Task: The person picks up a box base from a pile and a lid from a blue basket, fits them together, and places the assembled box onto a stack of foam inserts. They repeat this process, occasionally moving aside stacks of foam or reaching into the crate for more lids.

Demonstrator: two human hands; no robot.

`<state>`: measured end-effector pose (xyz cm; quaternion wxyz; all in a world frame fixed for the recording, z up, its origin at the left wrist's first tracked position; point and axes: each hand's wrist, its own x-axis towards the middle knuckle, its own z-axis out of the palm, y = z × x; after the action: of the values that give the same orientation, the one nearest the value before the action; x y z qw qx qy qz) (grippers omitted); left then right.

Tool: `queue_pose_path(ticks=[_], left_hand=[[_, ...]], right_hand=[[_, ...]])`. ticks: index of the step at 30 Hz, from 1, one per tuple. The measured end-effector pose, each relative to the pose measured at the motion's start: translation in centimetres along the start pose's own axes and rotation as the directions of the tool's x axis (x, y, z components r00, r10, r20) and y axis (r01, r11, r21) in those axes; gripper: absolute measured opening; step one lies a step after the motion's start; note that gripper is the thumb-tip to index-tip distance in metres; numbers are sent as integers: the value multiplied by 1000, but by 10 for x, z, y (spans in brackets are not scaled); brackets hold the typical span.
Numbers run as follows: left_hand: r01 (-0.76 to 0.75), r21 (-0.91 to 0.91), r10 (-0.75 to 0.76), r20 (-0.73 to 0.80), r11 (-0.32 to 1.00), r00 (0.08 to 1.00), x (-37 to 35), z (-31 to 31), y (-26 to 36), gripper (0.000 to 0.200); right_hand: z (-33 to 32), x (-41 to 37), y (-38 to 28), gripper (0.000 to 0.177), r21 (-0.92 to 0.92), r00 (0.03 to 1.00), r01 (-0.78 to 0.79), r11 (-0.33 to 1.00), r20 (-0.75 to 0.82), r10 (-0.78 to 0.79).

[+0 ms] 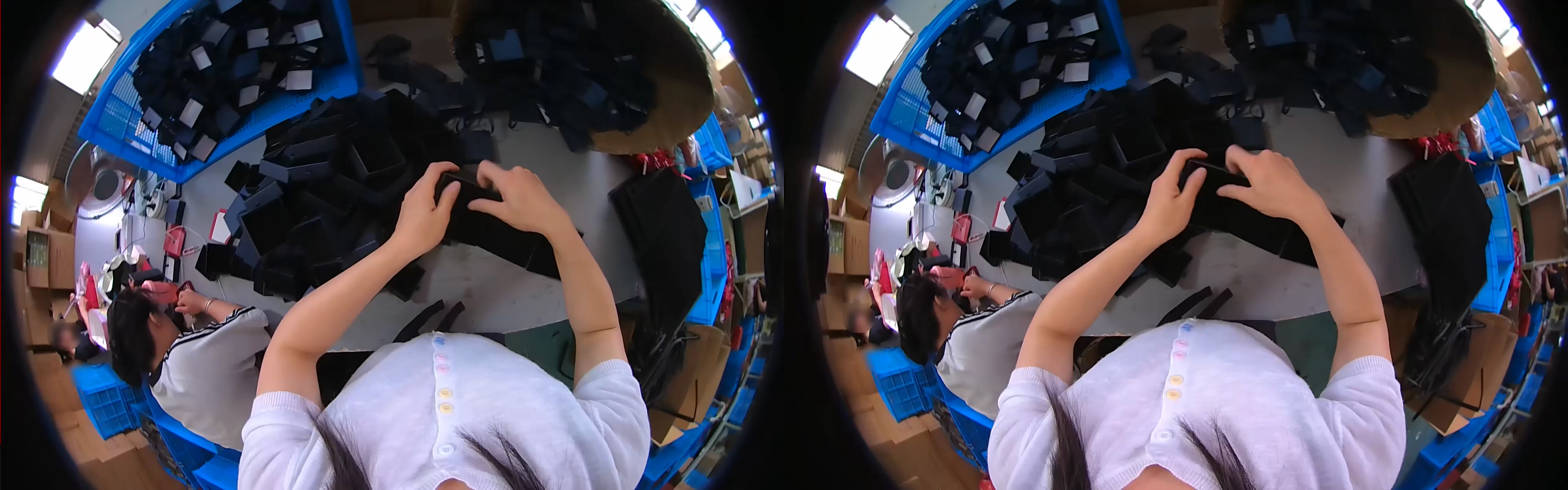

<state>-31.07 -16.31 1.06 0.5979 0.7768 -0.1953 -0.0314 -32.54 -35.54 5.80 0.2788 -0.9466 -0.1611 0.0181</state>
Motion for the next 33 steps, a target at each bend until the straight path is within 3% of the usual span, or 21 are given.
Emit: queue_pose_path(ticks=[1, 2, 4, 6, 7, 8, 10, 11, 12, 14, 16, 17, 20, 21, 22, 24, 26, 28, 29, 31, 33], left_hand=[[2, 3, -2, -13, 1000, 1000, 1, -5, -1, 27], [59, -26, -60, -31, 998, 998, 3, -12, -1, 29], [124, -60, -127, -54, 990, 990, 2, -17, -2, 31], [141, -150, -154, -85, 979, 984, -2, -15, -3, 40], [-22, 64, 29, -112, 998, 993, -6, -15, -3, 55], [-18, 61, 24, -112, 998, 993, -5, -22, -4, 55], [36, 158, -31, -32, 987, 999, 1, -56, 1, 67], [121, 117, -112, -78, 986, 991, 3, -78, 7, 70], [201, 73, -192, -119, 977, 974, 5, -103, 14, 74], [253, -11, -250, -201, 967, 947, 5, -150, 22, 77], [327, 50, -312, -192, 944, 930, 8, -186, 10, 83], [289, 251, -265, -127, 924, 956, 10, -204, -2, 85], [357, 392, -333, -130, 848, 934, 25, -224, -10, 79], [274, 414, -228, -159, 868, 961, 35, -233, -14, 71], [245, 381, -153, -257, 891, 954, 49, -244, -24, 60], [339, 311, -220, -361, 888, 906, 88, -279, -52, 53], [483, 223, -343, -466, 847, 816, 133, -321, -113, 46], [616, -11, -516, -559, 788, 649, 173, -352, -174, 47], [609, -17, -507, -574, 793, 643, 192, -373, -225, 47], [661, 350, -307, -678, 663, 667, 225, -410, -320, 54], [618, 443, -200, -684, 649, 701, 261, -416, -346, 53]], right_hand=[[-4, 1, -9, 34, 60, 994, -110, 992, 17, 109], [-4, 5, -8, 34, 59, 995, -99, 993, 21, 98], [-1, 8, -2, 31, 246, 972, -233, 941, 85, 218], [11, 15, -3, 29, 245, 988, -152, 958, 30, 149], [14, 18, -3, 27, 240, 996, -72, 968, -35, 83], [15, 18, -3, 27, 240, 996, -76, 968, -31, 85], [14, 22, -2, 21, 637, 993, -87, 766, -7, 119], [10, 24, 11, 18, 638, 981, -125, 760, -34, 190], [19, 29, 30, 21, 681, 950, -9, 732, -222, 218], [32, 37, 81, 25, 632, 860, -159, 759, -289, 421], [51, 52, 121, 29, 595, 800, -247, 765, -320, 507], [61, 61, 138, 33, 559, 733, -328, 762, -358, 578], [93, 107, 171, 41, 509, 677, -398, 763, -398, 619], [102, 125, 179, 41, 514, 696, -378, 770, -391, 603], [108, 145, 185, 41, 478, 714, -373, 795, -400, 575], [125, 183, 190, 45, 400, 734, -383, 833, -416, 537], [154, 197, 203, 62, 236, 763, -483, 843, -359, 537], [158, 189, 153, 75, 123, 771, -566, 815, -270, 577], [171, 180, 145, 81, 18, 799, -553, 833, -270, 537], [181, 171, 127, 85, -80, 828, -530, 844, -264, 495], [182, 172, 119, 84, -102, 794, -581, 807, -288, 535]])
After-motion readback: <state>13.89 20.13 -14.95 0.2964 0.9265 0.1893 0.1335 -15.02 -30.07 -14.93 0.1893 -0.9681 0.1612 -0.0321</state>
